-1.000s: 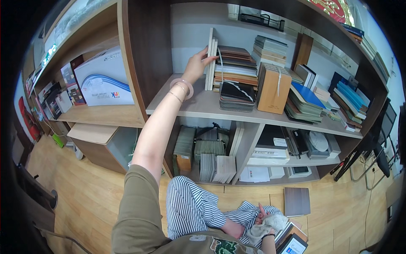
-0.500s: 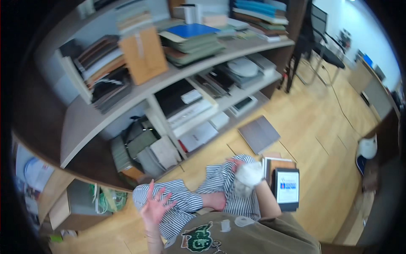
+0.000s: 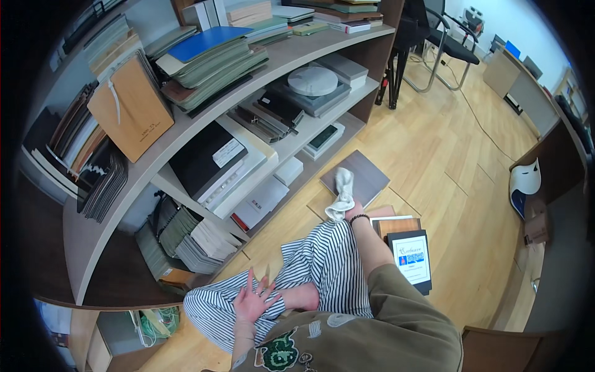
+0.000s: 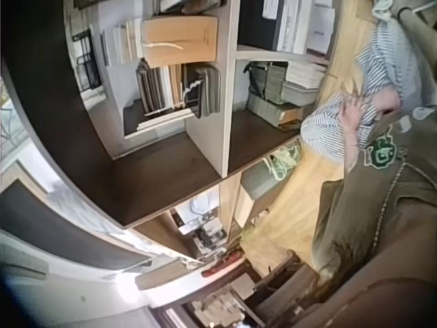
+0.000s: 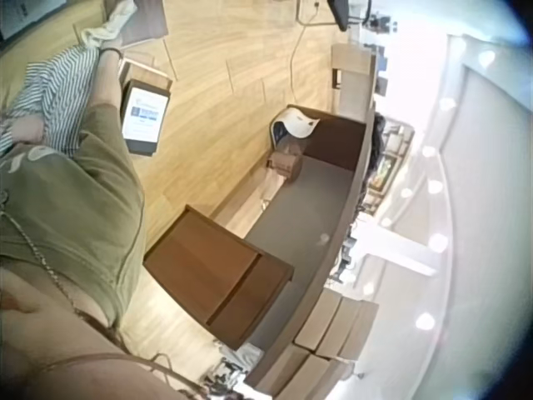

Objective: The person cleans sample boards and a display sign with a cloth, wiping each item and placing the boards onto a shelf.

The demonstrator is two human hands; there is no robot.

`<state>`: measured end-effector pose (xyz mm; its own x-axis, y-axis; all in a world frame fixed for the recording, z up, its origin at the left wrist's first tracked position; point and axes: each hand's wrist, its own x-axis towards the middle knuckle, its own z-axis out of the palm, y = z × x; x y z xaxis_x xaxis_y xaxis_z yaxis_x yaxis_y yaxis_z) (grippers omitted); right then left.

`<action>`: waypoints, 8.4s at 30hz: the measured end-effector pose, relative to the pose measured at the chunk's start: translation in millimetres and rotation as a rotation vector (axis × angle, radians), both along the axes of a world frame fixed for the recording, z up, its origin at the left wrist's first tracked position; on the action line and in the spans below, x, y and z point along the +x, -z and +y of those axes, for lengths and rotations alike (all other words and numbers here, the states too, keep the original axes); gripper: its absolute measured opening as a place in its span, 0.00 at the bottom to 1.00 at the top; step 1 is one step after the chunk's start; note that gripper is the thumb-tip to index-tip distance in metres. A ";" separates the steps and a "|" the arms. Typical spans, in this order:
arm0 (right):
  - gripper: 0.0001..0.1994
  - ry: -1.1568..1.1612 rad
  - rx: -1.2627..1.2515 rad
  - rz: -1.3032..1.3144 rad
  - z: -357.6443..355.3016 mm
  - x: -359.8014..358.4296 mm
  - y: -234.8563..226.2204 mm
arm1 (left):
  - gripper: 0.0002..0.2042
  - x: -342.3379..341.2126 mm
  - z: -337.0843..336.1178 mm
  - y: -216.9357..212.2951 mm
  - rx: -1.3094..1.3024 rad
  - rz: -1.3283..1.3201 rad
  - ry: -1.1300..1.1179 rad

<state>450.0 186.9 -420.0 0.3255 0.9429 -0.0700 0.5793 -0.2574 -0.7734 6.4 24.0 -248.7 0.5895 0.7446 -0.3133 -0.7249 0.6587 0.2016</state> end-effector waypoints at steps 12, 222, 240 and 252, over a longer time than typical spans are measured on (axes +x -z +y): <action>0.16 0.346 0.370 1.814 -16.4 -8.1 -68.7 | 0.28 6.8 10.2 -6.2 -0.067 -0.081 0.068; 0.24 -0.230 0.867 -0.436 -231.2 -175.4 -437.4 | 0.40 85.5 -16.6 -209.1 0.708 0.123 0.278; 0.29 -0.039 0.783 -0.242 -192.6 -185.1 -443.2 | 0.44 49.0 -7.3 -184.7 0.626 0.131 0.239; 0.28 -0.055 0.846 0.244 -205.8 -177.7 -434.9 | 0.40 45.2 5.4 -192.7 0.605 -0.049 0.076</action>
